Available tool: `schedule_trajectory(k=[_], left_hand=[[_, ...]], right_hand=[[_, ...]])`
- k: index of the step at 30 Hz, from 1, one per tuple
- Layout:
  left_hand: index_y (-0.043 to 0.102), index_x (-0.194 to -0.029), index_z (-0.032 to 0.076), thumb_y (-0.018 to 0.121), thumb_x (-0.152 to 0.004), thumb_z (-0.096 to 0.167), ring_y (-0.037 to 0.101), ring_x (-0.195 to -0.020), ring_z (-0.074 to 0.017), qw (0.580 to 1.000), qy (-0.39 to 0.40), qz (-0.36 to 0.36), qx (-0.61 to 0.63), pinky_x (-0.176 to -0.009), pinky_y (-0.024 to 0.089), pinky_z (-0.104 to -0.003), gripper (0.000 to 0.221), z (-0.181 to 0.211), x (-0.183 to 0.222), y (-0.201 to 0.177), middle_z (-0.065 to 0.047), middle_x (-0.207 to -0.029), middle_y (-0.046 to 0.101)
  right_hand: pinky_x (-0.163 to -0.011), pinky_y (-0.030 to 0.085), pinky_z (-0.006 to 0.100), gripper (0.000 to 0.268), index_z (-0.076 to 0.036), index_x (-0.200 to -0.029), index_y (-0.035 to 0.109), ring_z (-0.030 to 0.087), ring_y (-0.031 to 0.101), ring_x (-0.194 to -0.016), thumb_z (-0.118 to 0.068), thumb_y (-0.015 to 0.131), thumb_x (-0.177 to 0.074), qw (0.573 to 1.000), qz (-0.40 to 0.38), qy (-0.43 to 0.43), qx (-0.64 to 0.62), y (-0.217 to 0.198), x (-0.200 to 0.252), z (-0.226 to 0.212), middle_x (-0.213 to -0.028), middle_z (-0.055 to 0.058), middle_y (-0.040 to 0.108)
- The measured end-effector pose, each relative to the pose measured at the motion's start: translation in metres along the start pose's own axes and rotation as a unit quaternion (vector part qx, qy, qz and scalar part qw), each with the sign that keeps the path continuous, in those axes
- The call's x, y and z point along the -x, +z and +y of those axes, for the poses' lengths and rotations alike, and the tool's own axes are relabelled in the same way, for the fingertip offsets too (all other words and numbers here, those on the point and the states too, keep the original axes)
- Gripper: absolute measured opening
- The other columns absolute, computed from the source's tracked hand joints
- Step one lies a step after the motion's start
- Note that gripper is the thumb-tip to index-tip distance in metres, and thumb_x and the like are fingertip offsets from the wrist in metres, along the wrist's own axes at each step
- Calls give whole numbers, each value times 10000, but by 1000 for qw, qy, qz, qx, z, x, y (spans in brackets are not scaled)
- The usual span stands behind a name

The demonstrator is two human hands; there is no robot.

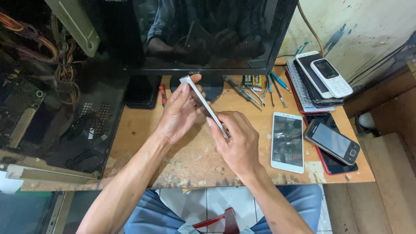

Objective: The person is using a screwdriver to remove screws from a red feature phone on a workbench.

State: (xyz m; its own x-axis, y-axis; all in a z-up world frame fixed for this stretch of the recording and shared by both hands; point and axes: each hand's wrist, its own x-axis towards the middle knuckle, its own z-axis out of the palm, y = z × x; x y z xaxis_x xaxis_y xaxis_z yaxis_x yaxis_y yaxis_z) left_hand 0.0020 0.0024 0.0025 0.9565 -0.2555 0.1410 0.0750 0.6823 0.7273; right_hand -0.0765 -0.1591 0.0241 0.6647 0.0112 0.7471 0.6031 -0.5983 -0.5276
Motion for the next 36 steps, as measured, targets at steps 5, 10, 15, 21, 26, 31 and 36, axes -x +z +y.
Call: schedule_trajectory(k=[5, 10, 15, 21, 26, 31, 36], left_hand=[[367, -1551, 36, 642, -981, 401, 661, -1090, -229, 996, -6, -25, -85, -1048, 556, -512, 731, -8, 5, 14, -91, -1105, 616], [233, -1598, -16, 764, -893, 268, 697, -1119, -356, 981, 2, -34, -193, -1016, 564, -580, 927, -8, 11, 25, -190, -1143, 620], [290, -1546, -79, 688, -926, 390, 726, -1071, -348, 989, -17, 17, -143, -974, 601, -594, 873, -1, 11, 25, -158, -1114, 609], [309, -1536, -82, 634, -954, 423, 719, -1069, -386, 994, -17, 16, -105, -976, 579, -652, 837, 9, 6, 20, -148, -1078, 602], [359, -1531, -48, 620, -940, 476, 715, -1058, -370, 991, -80, 32, -99, -944, 622, -573, 832, 2, 0, 2, -119, -1069, 555], [396, -1526, -23, 592, -931, 547, 712, -1059, -366, 986, -124, 36, -107, -837, 669, -501, 847, -8, -6, -11, -114, -1064, 525], [408, -1507, -11, 553, -889, 654, 684, -1085, -319, 983, -164, 31, -78, -907, 643, -458, 919, -14, -7, -12, -102, -1086, 502]], right_hand=[[-581, 549, 315, 21, -108, -926, 738, 241, 689, -703, -113, 750, -943, 999, 15, -5, 46, -1, 0, 7, -778, 30, 655], [-580, 544, 320, 53, -122, -907, 718, 234, 681, -711, -115, 765, -932, 996, 10, -21, 81, -3, -2, 8, -772, 22, 632], [-696, 604, 408, 194, -36, -1031, 692, 313, 712, -840, -139, 799, -906, 999, -43, -10, 11, -15, -8, -6, -904, 115, 672], [-649, 554, 418, 252, -82, -851, 594, 318, 641, -757, -242, 762, -949, 995, -65, -42, 65, -9, 4, 22, -767, 56, 508], [-624, 543, 349, 259, -129, -836, 607, 236, 641, -724, -322, 676, -995, 974, -130, -94, 158, -12, -9, 13, -720, 14, 513], [-586, 549, 345, 157, -131, -871, 651, 232, 667, -714, -266, 662, -950, 961, -168, -104, 193, -8, -13, 14, -685, 27, 560], [-559, 528, 330, 213, -170, -818, 572, 216, 647, -700, -306, 638, -968, 968, -175, -98, 148, 7, -1, 35, -675, 2, 501]])
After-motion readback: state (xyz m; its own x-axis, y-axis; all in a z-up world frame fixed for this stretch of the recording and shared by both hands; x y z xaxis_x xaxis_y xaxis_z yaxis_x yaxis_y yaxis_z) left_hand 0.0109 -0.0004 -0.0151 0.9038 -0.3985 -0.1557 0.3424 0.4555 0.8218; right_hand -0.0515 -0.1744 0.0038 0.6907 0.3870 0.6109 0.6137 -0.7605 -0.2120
